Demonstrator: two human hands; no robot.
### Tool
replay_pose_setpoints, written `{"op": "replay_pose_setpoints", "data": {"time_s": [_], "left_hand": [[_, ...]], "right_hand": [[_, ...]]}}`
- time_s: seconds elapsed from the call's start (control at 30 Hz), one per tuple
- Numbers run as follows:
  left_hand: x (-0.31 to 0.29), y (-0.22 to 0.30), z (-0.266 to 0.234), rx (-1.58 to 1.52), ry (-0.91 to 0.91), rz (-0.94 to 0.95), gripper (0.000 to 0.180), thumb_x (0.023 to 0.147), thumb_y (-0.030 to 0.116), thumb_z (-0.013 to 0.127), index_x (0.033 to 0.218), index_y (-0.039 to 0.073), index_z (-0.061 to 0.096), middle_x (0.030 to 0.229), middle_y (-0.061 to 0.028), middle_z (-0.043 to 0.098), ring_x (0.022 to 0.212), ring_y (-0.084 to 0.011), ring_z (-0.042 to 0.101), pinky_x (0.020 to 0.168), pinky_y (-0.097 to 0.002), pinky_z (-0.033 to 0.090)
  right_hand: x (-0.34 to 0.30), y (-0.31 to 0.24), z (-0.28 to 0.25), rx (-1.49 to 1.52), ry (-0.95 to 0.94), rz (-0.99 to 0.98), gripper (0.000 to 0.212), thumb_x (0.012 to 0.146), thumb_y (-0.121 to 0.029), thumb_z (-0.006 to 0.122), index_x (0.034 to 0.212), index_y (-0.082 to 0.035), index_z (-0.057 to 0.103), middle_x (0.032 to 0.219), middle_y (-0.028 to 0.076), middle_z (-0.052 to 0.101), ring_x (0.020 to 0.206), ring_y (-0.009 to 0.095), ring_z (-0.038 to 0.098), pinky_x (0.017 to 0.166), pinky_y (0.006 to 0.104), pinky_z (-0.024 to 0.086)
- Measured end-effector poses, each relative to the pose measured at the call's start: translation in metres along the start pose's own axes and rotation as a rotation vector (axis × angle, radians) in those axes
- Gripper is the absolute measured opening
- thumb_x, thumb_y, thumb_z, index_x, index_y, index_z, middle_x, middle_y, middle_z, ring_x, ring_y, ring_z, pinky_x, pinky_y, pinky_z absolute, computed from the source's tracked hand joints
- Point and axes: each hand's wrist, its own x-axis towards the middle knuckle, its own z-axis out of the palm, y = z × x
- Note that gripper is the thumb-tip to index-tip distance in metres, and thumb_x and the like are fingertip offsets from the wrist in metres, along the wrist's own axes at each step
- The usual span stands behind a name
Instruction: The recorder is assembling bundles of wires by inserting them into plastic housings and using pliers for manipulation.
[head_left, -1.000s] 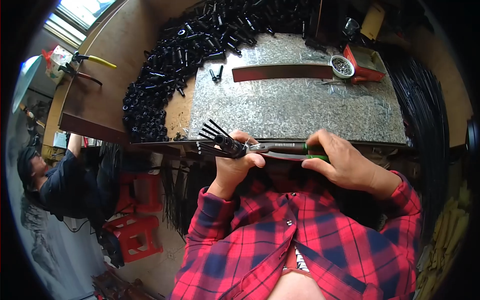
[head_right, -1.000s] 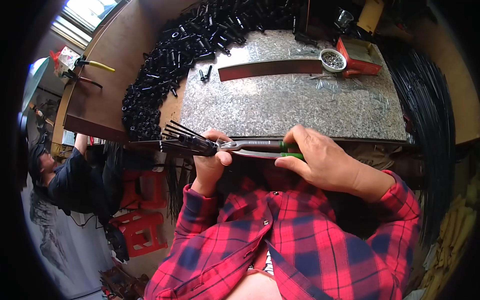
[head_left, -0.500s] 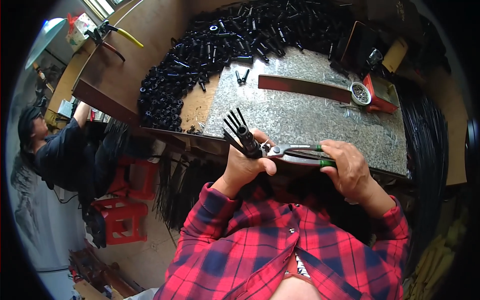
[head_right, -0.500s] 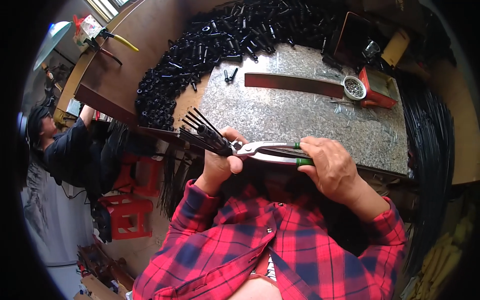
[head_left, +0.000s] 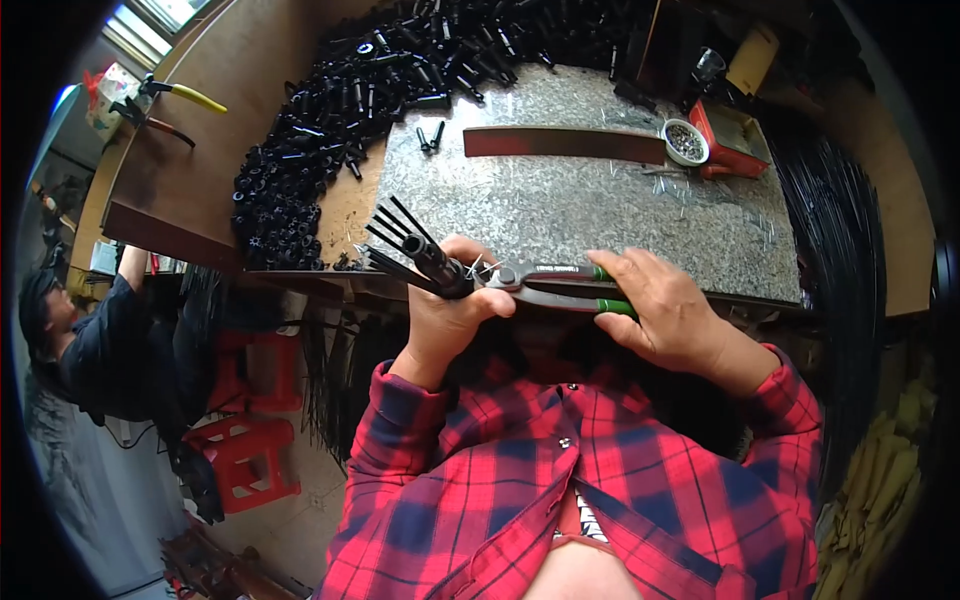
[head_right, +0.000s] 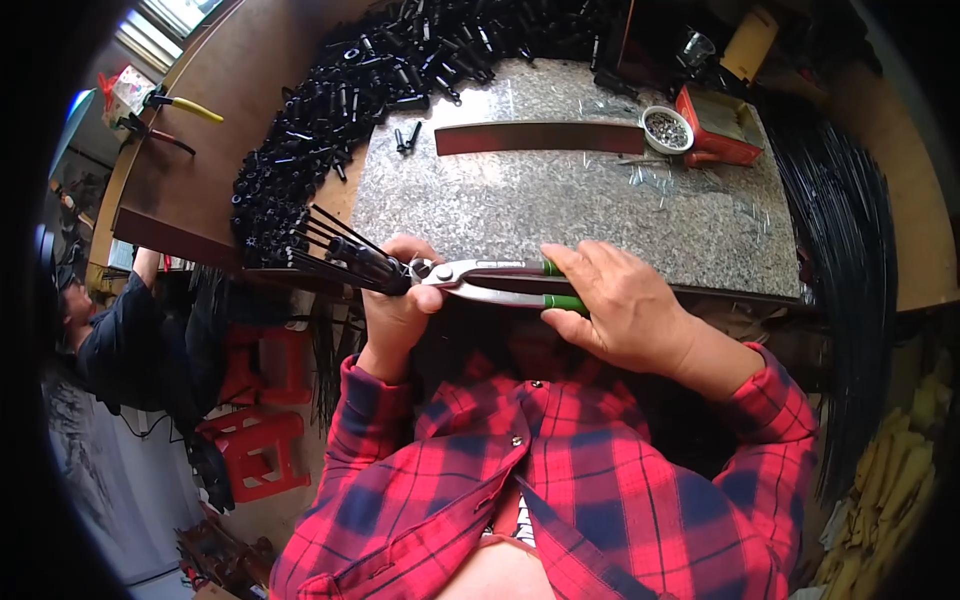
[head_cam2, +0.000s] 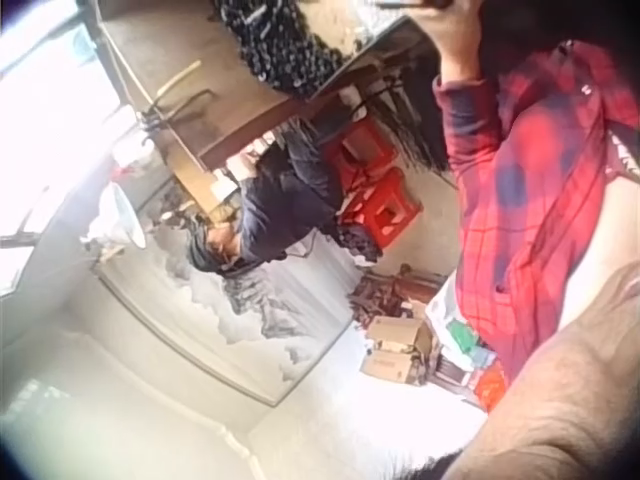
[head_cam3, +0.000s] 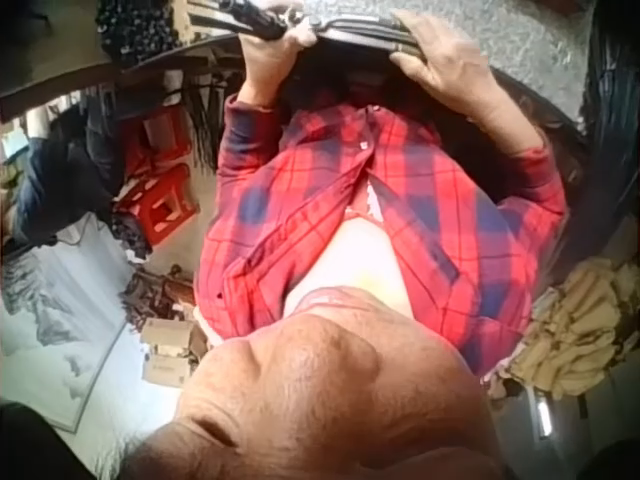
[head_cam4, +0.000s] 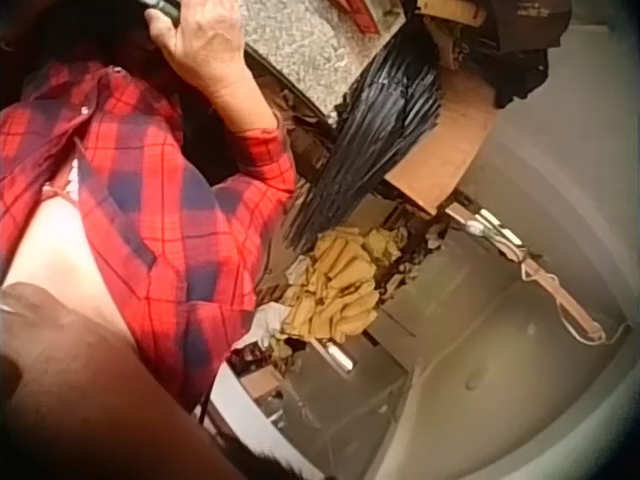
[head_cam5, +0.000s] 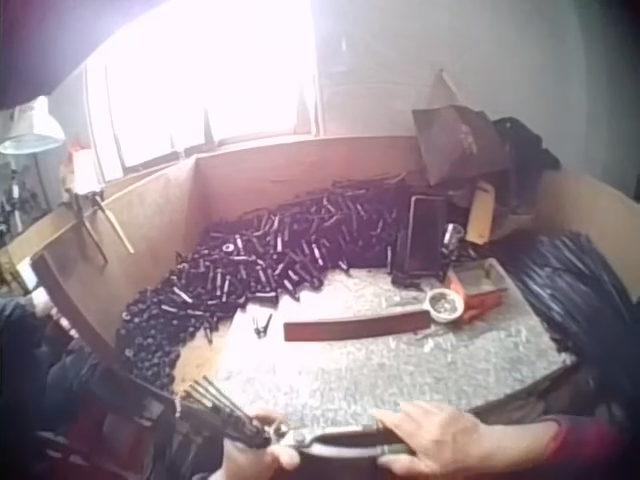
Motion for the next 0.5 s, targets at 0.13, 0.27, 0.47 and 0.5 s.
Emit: {"op": "replay_pose_setpoints", "data": {"time_s": [0.13, 0.27, 0.47, 0.5], "left_hand": [[-0.008, -0.002, -0.012, -0.116, -0.095, -0.104, 0.078, 0.050, 0.044, 0.088, 0.105, 0.004, 0.051, 0.078, 0.0038, 0.056, 0.071, -0.0047, 0.052, 0.061, -0.0186, 0.041], [-0.001, -0.004, 0.000, -0.180, -0.116, -0.135, 0.081, 0.048, 0.042, 0.090, 0.107, 0.005, 0.046, 0.078, 0.0038, 0.055, 0.071, -0.0049, 0.052, 0.060, -0.0185, 0.040], [-0.007, -0.012, 0.001, -0.083, 0.027, -0.039, 0.078, 0.050, 0.036, 0.092, 0.104, 0.005, 0.046, 0.079, 0.0038, 0.051, 0.069, -0.0051, 0.049, 0.061, -0.0189, 0.041], [-0.007, -0.013, 0.001, -0.050, 0.068, -0.025, 0.078, 0.050, 0.036, 0.092, 0.104, 0.005, 0.046, 0.080, 0.0035, 0.051, 0.068, -0.0053, 0.049, 0.061, -0.0189, 0.041]], "right_hand": [[0.008, 0.001, -0.019, 0.993, -0.753, 0.497, 0.041, 0.096, -0.037, 0.052, 0.113, -0.001, 0.061, 0.081, 0.005, 0.059, 0.072, 0.011, 0.054, 0.065, 0.0272, 0.046], [0.008, 0.017, -0.019, 0.726, -0.532, 0.090, 0.035, 0.093, -0.033, 0.058, 0.110, -0.002, 0.060, 0.076, 0.006, 0.061, 0.072, 0.021, 0.060, 0.065, 0.0368, 0.047], [0.026, -0.002, -0.025, 0.270, -0.370, 0.138, 0.030, 0.088, -0.029, 0.064, 0.092, -0.002, 0.054, 0.081, 0.020, 0.062, 0.079, 0.040, 0.060, 0.066, 0.0446, 0.047], [0.026, -0.004, -0.023, 0.226, -0.392, 0.189, 0.029, 0.086, -0.028, 0.066, 0.092, -0.002, 0.054, 0.079, 0.020, 0.061, 0.077, 0.040, 0.061, 0.063, 0.0433, 0.046]]}}
